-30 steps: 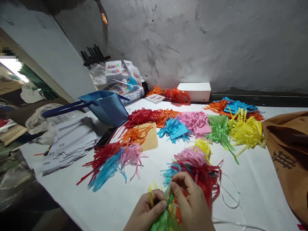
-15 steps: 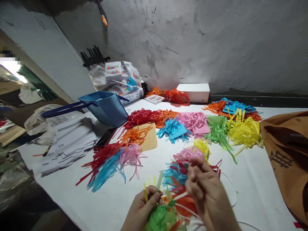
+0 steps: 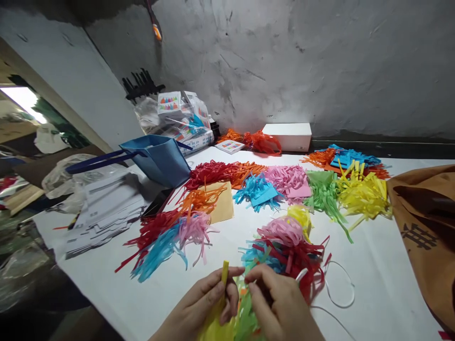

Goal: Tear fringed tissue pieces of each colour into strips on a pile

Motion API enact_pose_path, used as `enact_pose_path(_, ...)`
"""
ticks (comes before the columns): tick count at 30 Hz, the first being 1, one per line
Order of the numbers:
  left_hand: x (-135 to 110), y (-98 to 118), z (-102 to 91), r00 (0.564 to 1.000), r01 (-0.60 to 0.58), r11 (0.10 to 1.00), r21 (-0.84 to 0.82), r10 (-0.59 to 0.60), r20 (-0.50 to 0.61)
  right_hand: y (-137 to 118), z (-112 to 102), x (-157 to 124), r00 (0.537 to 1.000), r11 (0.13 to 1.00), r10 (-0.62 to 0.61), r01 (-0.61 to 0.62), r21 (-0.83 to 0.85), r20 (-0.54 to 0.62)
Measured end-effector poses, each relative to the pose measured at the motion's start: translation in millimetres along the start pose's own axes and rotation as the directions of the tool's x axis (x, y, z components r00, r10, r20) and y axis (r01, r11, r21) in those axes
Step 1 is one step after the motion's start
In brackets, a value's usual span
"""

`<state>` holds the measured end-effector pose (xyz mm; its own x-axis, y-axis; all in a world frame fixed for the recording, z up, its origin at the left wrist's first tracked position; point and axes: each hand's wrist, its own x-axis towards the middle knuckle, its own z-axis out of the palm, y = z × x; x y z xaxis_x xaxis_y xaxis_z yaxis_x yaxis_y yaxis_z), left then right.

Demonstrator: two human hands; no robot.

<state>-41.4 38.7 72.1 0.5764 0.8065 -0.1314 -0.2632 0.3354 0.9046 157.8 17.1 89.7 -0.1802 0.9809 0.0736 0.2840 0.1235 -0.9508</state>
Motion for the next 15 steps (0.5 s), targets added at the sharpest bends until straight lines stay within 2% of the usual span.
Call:
enact_pose_path(3, 3, -8, 5.2, 0.999, -0.035, 0.99, -0.138, 0.039, 0.029, 2, 10, -1, 0.998, 0.993, -0.028, 0.034, -0.114, 0.056)
enact_pose_path(7, 8, -23, 1.8, 0.99, -0.083, 0.953, -0.291, 0.113, 0.089, 9, 9, -4, 0.995, 0.994, -0.012, 0.023, -0.109, 0.102)
enact_pose_path(12, 16, -39, -3.9, 0.949, -0.13, 0.907, -0.401, 0.231, 0.213, 13, 18, -7, 1.0, 0.993, -0.005, 0.004, -0.117, -0.008)
enact_pose_path(15, 16, -38, -3.0, 0.966, -0.112, 0.917, -0.382, 0.191, 0.177, 13, 22, -7, 1.0, 0.994, -0.007, 0.004, -0.109, -0.029)
